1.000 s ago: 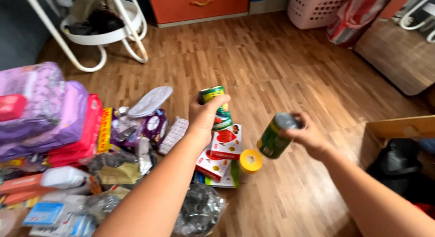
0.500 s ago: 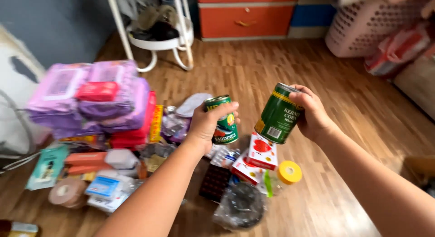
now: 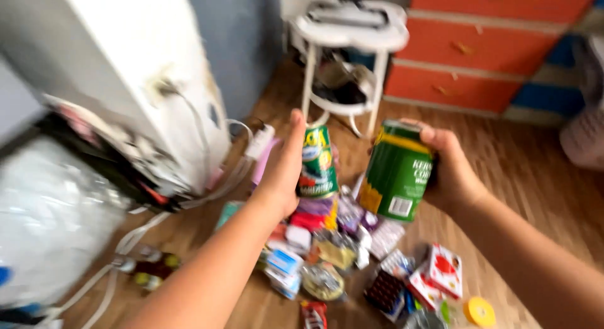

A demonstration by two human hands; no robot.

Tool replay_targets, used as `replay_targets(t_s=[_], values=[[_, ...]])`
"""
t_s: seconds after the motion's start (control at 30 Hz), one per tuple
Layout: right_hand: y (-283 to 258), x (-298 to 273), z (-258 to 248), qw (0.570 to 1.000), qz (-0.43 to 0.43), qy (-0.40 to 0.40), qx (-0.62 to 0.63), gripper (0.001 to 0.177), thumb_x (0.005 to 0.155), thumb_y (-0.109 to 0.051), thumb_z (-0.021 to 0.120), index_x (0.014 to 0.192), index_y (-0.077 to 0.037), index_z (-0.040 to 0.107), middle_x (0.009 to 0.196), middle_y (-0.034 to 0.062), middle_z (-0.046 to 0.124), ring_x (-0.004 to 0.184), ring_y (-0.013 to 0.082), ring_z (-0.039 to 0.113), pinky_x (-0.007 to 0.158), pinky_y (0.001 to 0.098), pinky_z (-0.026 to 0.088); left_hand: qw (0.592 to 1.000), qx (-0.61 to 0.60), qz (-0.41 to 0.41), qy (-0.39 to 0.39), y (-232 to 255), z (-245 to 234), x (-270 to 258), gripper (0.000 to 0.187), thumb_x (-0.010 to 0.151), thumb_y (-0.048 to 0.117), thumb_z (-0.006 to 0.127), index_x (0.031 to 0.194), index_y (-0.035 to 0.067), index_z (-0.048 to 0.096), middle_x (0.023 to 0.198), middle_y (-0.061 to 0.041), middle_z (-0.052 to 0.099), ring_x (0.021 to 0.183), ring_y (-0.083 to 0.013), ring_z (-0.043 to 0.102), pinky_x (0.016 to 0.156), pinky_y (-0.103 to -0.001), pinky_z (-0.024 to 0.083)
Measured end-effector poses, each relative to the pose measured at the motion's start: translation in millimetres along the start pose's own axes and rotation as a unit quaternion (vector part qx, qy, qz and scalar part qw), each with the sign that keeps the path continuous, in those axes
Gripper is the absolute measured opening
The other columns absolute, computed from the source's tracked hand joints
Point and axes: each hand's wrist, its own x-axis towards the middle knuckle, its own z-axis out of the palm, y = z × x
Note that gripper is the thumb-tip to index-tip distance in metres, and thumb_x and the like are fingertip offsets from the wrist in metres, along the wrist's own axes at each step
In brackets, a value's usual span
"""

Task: Organizing and putting away various snacks, cans, and beverages into a shelf and refrigerator.

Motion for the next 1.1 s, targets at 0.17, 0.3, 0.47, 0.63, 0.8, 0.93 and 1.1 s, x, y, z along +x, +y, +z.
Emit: replay_targets(t_s=[0.17, 0.3, 0.47, 0.63, 0.8, 0.93, 1.1], values=[[-95.1, 53.0, 142.5, 0.997, 0.020, -0.070, 0.013, 0.068, 0.082, -0.046, 0.066, 0.134, -0.005, 0.056, 0.122, 0.0202, 0.067, 0.112, 0.0342, 0.067, 0.101, 0.0526, 0.053, 0.997, -0.005, 0.021, 0.076, 159.9, -5.6, -38.5, 0.065, 0.087, 0.068, 0.059, 0.104, 0.005, 0.065, 0.083, -0.009, 0.073, 0.070, -0.0203, 0.073, 0.064, -0.037, 0.063], [-176.9, 83.7, 270.0, 0.996, 0.039, -0.082, 0.012, 0.064, 0.077, -0.044, 0.069, 0.129, -0.009, 0.057, 0.119, 0.0158, 0.068, 0.108, 0.0297, 0.068, 0.097, 0.0487, 0.055, 0.995, -0.018, 0.045, 0.090, 293.0, 0.0, -76.5, 0.065, 0.087, 0.065, 0.061, 0.105, 0.003, 0.064, 0.082, -0.011, 0.072, 0.068, -0.0217, 0.074, 0.061, -0.038, 0.062], [-261.8, 114.7, 417.1, 0.984, 0.009, -0.178, -0.005, 0.061, 0.082, -0.039, 0.073, 0.127, -0.002, 0.056, 0.117, 0.0172, 0.067, 0.104, 0.0276, 0.067, 0.094, 0.0442, 0.055, 0.983, 0.010, 0.111, 0.144, 453.6, 8.1, -132.4, 0.055, 0.082, 0.048, 0.078, 0.109, 0.002, 0.062, 0.088, -0.012, 0.073, 0.073, -0.0213, 0.074, 0.066, -0.037, 0.062], [-317.8, 143.7, 558.0, 0.986, -0.015, -0.163, -0.021, 0.060, 0.077, -0.024, 0.077, 0.129, -0.004, 0.054, 0.110, 0.0089, 0.064, 0.098, 0.0202, 0.065, 0.085, 0.0380, 0.055, 0.970, 0.022, 0.135, 0.199, 601.5, 3.1, -195.0, 0.051, 0.075, 0.035, 0.085, 0.110, 0.004, 0.065, 0.086, -0.012, 0.073, 0.071, -0.0215, 0.073, 0.064, -0.036, 0.061], [-349.8, 158.0, 671.9, 0.986, 0.017, -0.160, -0.047, 0.062, 0.069, -0.013, 0.082, 0.123, -0.004, 0.052, 0.106, 0.0086, 0.066, 0.095, 0.0195, 0.066, 0.082, 0.0365, 0.055, 0.954, 0.073, 0.184, 0.224, 690.7, -25.9, -242.9, 0.042, 0.078, 0.018, 0.084, 0.110, 0.003, 0.063, 0.093, -0.010, 0.072, 0.077, -0.0202, 0.073, 0.069, -0.036, 0.061], [-358.9, 180.4, 732.8, 0.978, -0.008, -0.202, -0.055, 0.065, 0.066, -0.012, 0.085, 0.121, -0.003, 0.052, 0.108, 0.0101, 0.067, 0.098, 0.0196, 0.067, 0.086, 0.0355, 0.058, 0.944, 0.061, 0.197, 0.257, 744.8, -41.1, -261.7, 0.043, 0.073, 0.014, 0.082, 0.110, 0.009, 0.061, 0.087, -0.007, 0.067, 0.070, -0.0189, 0.069, 0.060, -0.039, 0.059], [-353.3, 223.3, 781.8, 0.958, -0.052, -0.241, -0.150, 0.070, 0.065, -0.016, 0.089, 0.123, -0.002, 0.052, 0.108, 0.0104, 0.069, 0.099, 0.0184, 0.068, 0.084, 0.0323, 0.056, 0.897, 0.197, 0.251, 0.307, 776.1, -77.3, -266.8, 0.043, 0.076, 0.012, 0.085, 0.112, 0.005, 0.063, 0.095, -0.001, 0.066, 0.084, -0.0099, 0.065, 0.076, -0.028, 0.054]])
